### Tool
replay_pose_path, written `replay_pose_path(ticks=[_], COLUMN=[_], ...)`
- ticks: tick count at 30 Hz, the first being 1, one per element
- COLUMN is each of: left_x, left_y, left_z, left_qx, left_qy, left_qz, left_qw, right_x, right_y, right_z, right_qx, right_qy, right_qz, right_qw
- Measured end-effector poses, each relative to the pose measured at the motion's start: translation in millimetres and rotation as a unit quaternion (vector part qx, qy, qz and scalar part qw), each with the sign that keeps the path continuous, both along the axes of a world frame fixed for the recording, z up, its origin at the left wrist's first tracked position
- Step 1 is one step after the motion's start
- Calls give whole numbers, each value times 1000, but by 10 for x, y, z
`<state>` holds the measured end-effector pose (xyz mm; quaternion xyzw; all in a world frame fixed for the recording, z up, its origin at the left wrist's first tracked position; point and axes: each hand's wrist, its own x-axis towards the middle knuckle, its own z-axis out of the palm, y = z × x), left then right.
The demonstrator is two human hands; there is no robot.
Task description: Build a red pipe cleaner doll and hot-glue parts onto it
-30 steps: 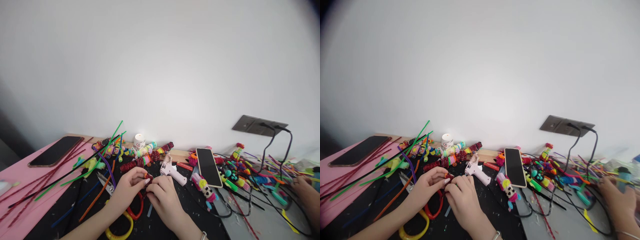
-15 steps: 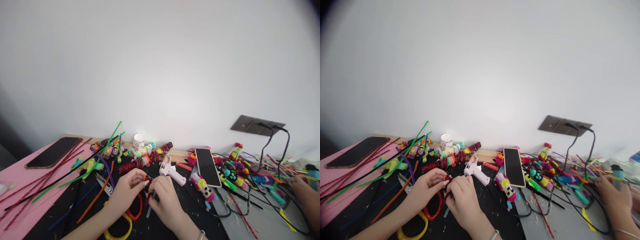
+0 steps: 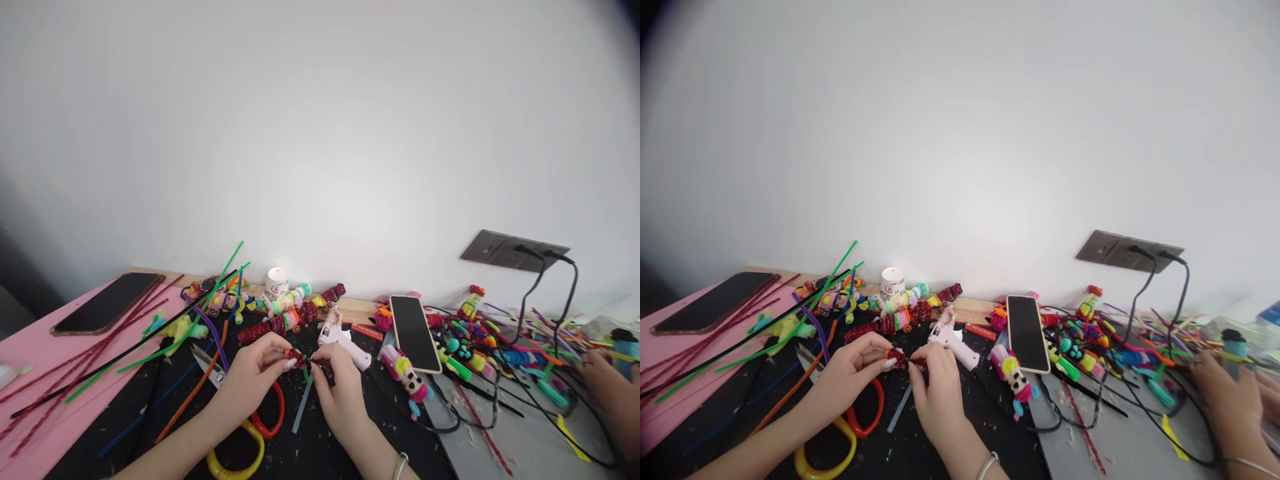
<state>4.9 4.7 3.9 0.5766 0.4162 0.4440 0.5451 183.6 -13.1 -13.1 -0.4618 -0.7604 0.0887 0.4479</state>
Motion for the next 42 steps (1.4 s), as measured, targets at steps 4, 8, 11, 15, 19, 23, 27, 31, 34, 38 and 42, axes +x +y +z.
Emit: replay_pose_path(ticks=[4,8,11,15,19,23,27,31,34,38,42], left_x=[-2,-7,-11,-15,-11,16,43,48,41,29,22], left_y=[2,5,1,-2,7,6,-8,-5,3,10,12], left_z=[21,28,34,35,18,16,42,57,53,40,29], left_qx=[-1,2,4,1,-4,-47,-92,-118,-128,-141,-150], left_qy=[8,18,21,17,-14,-82,-111,-117,-132,-148,-173], left_qz=[-7,-14,-21,-33,-43,-43,-42,-20,-10,-10,-12], left_qw=[1000,1000,1000,999,999,995,989,986,983,979,973], right_x=[10,7,6,10,10,0,-3,10,22,29,26], right_y=[22,37,47,57,70,92,103,82,68,82,98], right_z=[2,2,1,23,64,68,48,64,83,76,70], right_qx=[-10,-19,-30,-47,-39,-34,-23,-7,0,-10,-5], right_qy=[15,21,36,62,73,83,82,82,85,90,88], right_qz=[-4,-8,-5,0,7,10,4,-11,-17,3,12], right_qw=[1000,1000,999,997,997,996,996,997,996,996,996])
